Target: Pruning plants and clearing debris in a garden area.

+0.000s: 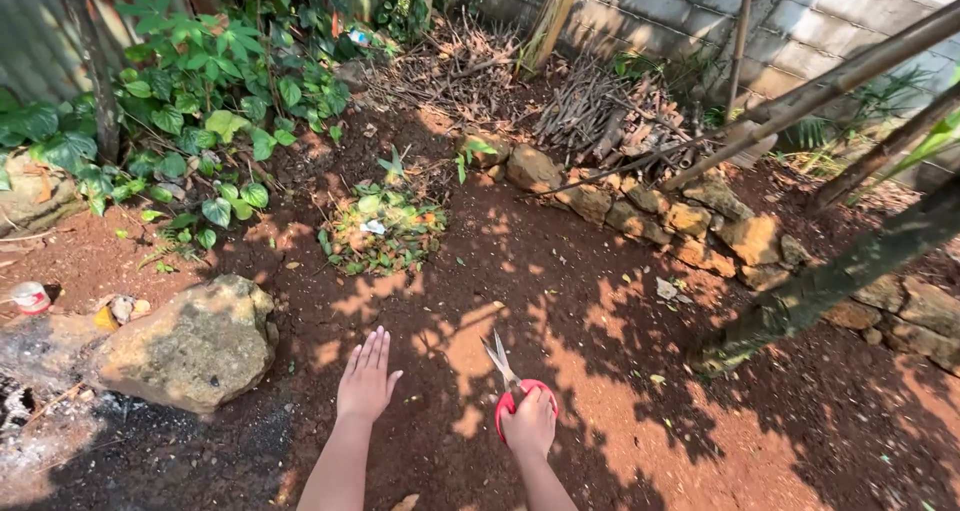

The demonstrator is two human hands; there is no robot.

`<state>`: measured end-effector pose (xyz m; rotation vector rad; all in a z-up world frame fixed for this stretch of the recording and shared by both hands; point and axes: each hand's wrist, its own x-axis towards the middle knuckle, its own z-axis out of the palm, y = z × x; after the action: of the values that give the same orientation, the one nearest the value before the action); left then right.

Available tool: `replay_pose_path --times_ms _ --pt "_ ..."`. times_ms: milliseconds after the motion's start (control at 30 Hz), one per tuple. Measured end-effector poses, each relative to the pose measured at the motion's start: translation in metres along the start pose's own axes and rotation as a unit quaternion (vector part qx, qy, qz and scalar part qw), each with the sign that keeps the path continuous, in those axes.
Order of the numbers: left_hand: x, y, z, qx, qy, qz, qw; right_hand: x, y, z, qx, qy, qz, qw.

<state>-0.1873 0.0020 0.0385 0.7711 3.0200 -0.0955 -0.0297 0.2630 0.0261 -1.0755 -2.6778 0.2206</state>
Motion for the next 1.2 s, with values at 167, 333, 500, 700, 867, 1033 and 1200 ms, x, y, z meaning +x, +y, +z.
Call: replay_pose_path --times_ms 167,333,500,700,867,1033,1200 --pt "0.025 -0.011 0.025 -0.007 0.036 0.001 0.999 0.019 -0.024 0.009 0.050 -0.043 -0.001 0.998" --pt "0.047 -0.017 0.033 -0.021 0.050 -0.018 0.998 0.049 -0.043 0.020 0.073 -0.065 -0.005 0.995" --pt "0.082 -0.020 0.037 0.002 0.051 -0.070 0.996 0.110 -0.056 0.048 0.053 -0.057 -0.048 0.996" --pt "0.141 -0.020 0.043 0.034 -0.016 -0.096 0.995 0.190 -0.072 0.080 0.047 -0.094 -0.084 0.991" --pt "0.188 -0.006 0.004 0.034 -0.005 -0.149 0.988 0.268 -0.082 0.076 0.003 -0.121 -0.124 0.985" --pt "0.235 0.014 0.003 0.045 0.003 -0.176 0.983 0.344 -0.088 0.077 -0.036 -0.129 -0.170 0.976" --pt "0.253 0.036 0.010 0.003 0.016 -0.193 0.981 0.385 -0.089 0.100 -0.080 -0.146 -0.175 0.970"
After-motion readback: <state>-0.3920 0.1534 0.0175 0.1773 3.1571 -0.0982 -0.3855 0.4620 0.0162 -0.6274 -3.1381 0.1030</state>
